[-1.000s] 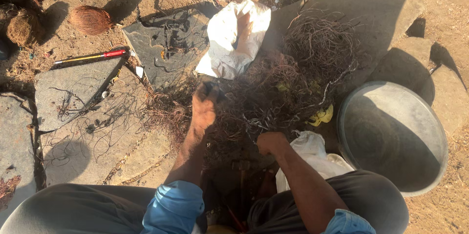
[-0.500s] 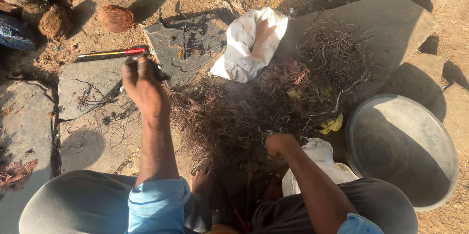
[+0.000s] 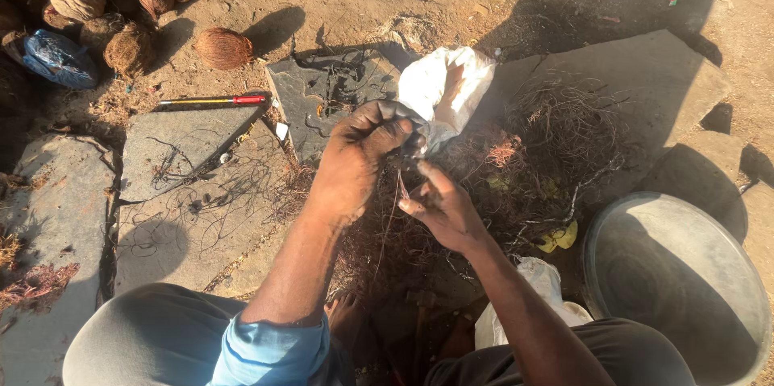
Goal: The person sits on the ground and processes a large pile of coconut husks. They use pliers to cut and separate the fibrous material, occasionally using a hammer to break down tougher sections. The processed fibers are gathered and placed into a white sack.
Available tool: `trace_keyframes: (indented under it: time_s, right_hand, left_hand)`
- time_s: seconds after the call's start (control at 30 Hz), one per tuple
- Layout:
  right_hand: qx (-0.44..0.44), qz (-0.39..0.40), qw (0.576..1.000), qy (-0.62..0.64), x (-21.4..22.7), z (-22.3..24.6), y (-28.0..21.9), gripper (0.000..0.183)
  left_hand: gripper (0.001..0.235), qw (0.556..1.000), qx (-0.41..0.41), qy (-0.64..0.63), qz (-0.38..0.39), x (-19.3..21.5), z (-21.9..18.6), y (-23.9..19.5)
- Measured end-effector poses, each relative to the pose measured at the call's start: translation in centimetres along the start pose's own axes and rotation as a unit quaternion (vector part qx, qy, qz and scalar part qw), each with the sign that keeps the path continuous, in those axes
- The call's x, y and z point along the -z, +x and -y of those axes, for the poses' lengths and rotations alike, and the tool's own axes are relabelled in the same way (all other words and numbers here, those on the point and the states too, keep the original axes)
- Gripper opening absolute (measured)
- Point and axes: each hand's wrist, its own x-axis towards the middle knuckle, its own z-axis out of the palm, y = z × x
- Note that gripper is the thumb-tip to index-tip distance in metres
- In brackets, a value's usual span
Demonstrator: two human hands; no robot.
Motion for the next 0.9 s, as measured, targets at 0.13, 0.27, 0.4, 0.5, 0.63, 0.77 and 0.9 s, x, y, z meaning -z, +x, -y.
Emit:
trace_keyframes:
  time_s: [0.13,0.27,0.4,0.5,0.63,0.77,0.9]
  right_hand:
    - [0.039,0.044,0.998,0.038,-2.7,-1.4,-0.4,0.022]
    - [0.025,0.11,0.992,-0.05,-4.0,-2.7,-1.5,0.025]
    - [-0.095,0.181,0.951,-0.23,-4.3,-3.8,-1.3,0.037]
    - [-0.035,0.13,0.97,-0.202,-3.8,-5.1,-1.0,0.045]
    - [0.014,0.112,0.974,-0.197,-3.9,-6.1,-0.1,0.044]
    - [0.012,0.116,0.974,-0.195,-4.5,-6.2,-0.2,0.042]
    - [-0.062,0.127,0.972,-0.189,-4.6,-6.7,0.4,0.043]
  left_hand:
    - [0.012,0.997,0.041,0.052,-0.05,2.4,2.2,2.4]
    - [0.02,0.934,0.209,-0.136,-0.255,6.5,6.4,4.9]
    - [0.012,0.936,0.141,-0.103,-0.306,10.9,9.9,9.7]
    - [0.014,0.957,0.086,-0.118,-0.251,13.0,11.3,12.9]
    - [0.011,0.978,-0.011,-0.096,-0.187,14.3,10.2,17.2]
    - [0.013,0.969,0.06,-0.13,-0.201,15.1,9.1,18.9]
    - [0.016,0.979,0.121,-0.072,-0.148,14.8,9.2,17.4]
